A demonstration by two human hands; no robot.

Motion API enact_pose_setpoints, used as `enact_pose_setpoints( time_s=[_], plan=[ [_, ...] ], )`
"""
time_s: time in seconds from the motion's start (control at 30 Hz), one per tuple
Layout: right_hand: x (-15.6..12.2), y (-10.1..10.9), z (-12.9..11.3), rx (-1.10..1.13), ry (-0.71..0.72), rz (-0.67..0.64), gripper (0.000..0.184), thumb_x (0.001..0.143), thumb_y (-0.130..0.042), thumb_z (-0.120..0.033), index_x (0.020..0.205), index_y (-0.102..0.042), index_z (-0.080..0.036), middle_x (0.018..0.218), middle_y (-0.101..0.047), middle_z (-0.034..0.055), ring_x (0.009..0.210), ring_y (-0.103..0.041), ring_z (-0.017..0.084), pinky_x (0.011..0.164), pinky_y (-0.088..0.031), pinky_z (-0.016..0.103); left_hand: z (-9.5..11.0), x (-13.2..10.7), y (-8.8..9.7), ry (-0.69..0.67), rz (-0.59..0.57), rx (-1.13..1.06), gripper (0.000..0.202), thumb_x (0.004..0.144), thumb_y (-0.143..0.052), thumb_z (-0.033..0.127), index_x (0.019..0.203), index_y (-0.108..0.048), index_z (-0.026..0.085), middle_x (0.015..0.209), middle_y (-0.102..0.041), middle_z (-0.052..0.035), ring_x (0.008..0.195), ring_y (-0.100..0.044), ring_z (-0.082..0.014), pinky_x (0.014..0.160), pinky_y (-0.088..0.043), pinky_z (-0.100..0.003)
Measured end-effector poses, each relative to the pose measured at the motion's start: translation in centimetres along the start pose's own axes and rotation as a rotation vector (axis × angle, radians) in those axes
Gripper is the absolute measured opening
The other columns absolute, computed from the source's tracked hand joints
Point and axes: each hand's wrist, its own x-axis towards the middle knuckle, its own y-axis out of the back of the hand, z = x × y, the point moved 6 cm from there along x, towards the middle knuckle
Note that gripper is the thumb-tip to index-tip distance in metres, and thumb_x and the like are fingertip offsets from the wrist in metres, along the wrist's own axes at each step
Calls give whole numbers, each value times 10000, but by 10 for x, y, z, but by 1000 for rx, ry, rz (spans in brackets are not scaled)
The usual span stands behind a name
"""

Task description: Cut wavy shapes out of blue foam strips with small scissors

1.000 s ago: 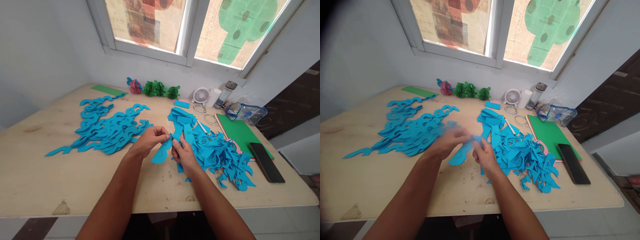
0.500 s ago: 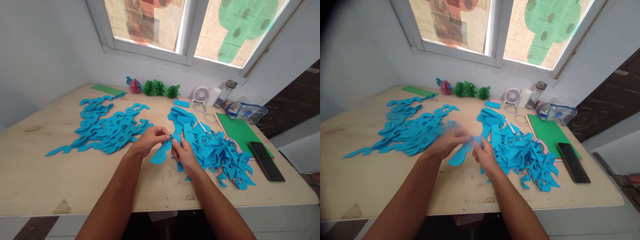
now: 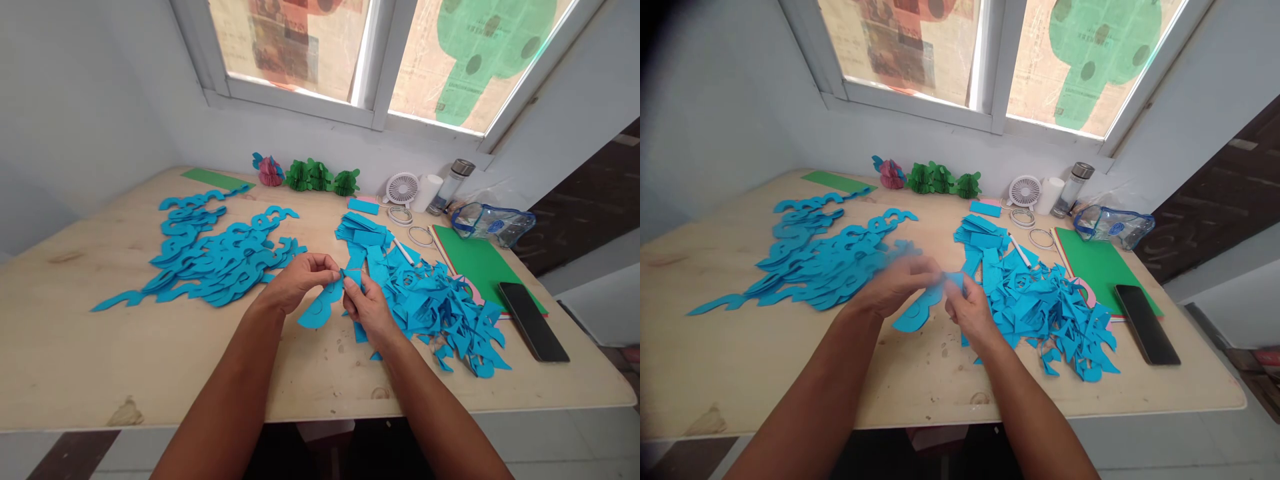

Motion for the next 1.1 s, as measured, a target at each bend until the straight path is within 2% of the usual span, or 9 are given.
enact_pose_setpoints(
  time_s=[0.17, 0.3, 0.4, 0.5, 0.67, 0.73, 0.87, 1.0, 1.1],
  plan=[
    [1, 1, 2, 24, -12, 83, 322, 769, -620, -498, 761, -518, -193, 409, -337, -119, 356, -224, 58, 345, -157, 188, -1, 0, -2, 10, -13, 0, 170, 626, -734, 285, 587, -629, 158, 595, -575, -1, 587, -513, -129, 582, -403, -262],
    [2, 30, -5, 233, 94, 391, 339, 749, -644, -509, 874, -549, -209, 452, -379, -119, 341, -225, 49, 333, -141, 177, -1, 1, -1, 5, 39, -13, 171, 622, -741, 293, 594, -632, 164, 596, -575, 5, 585, -512, -126, 561, -398, -252],
    [-1, 57, -13, 472, 247, 600, 328, 771, -606, -528, 931, -516, -256, 506, -464, -111, 331, -280, 47, 343, -221, 172, -4, 3, -2, 1, 76, -35, 173, 630, -736, 307, 615, -639, 165, 608, -587, 1, 589, -520, -128, 561, -406, -253],
    [4, 57, -7, 605, 158, 548, 351, 748, -619, -543, 898, -505, -247, 537, -522, -96, 321, -290, 39, 340, -232, 175, -6, 5, -2, -17, 130, -66, 179, 620, -742, 309, 628, -639, 161, 609, -578, 5, 576, -506, -120, 548, -401, -247],
    [7, 35, 2, 524, 0, 359, 356, 654, -760, -342, 866, -499, -225, 571, -575, -82, 314, -258, 25, 322, -182, 178, -7, 6, 0, -35, 232, -133, 192, 627, -739, 314, 638, -631, 155, 585, -573, 3, 541, -492, -113, 513, -387, -243],
    [5, 40, -3, 484, 38, 387, 361, 656, -761, -328, 867, -485, -232, 603, -603, -71, 325, -272, 27, 332, -201, 179, -8, 6, 1, -33, 259, -168, 196, 632, -738, 318, 651, -632, 155, 578, -579, -1, 529, -501, -118, 501, -385, -246],
    [0, 68, -17, 477, 190, 592, 362, 653, -749, -351, 796, -434, -244, 630, -626, -74, 328, -279, 32, 343, -208, 187, -13, 8, 2, -18, 285, -227, 203, 631, -742, 318, 668, -630, 152, 583, -590, -9, 517, -512, -125, 480, -382, -249],
    [9, 66, -13, 540, 59, 413, 286, 669, -732, -345, 768, -497, -216, 629, -637, -49, 316, -247, 30, 334, -189, 207, -16, 9, 1, -14, 287, -270, 208, 625, -757, 309, 649, -620, 154, 544, -545, 20, 491, -473, -102, 464, -366, -232],
    [10, 62, -10, 588, 48, 379, 240, 689, -717, -342, 805, -553, -209, 626, -640, -48, 309, -237, 27, 329, -188, 207, -16, 9, -1, -5, 276, -295, 216, 616, -766, 305, 635, -612, 155, 519, -518, 41, 473, -443, -84, 455, -350, -219]
  ],
)
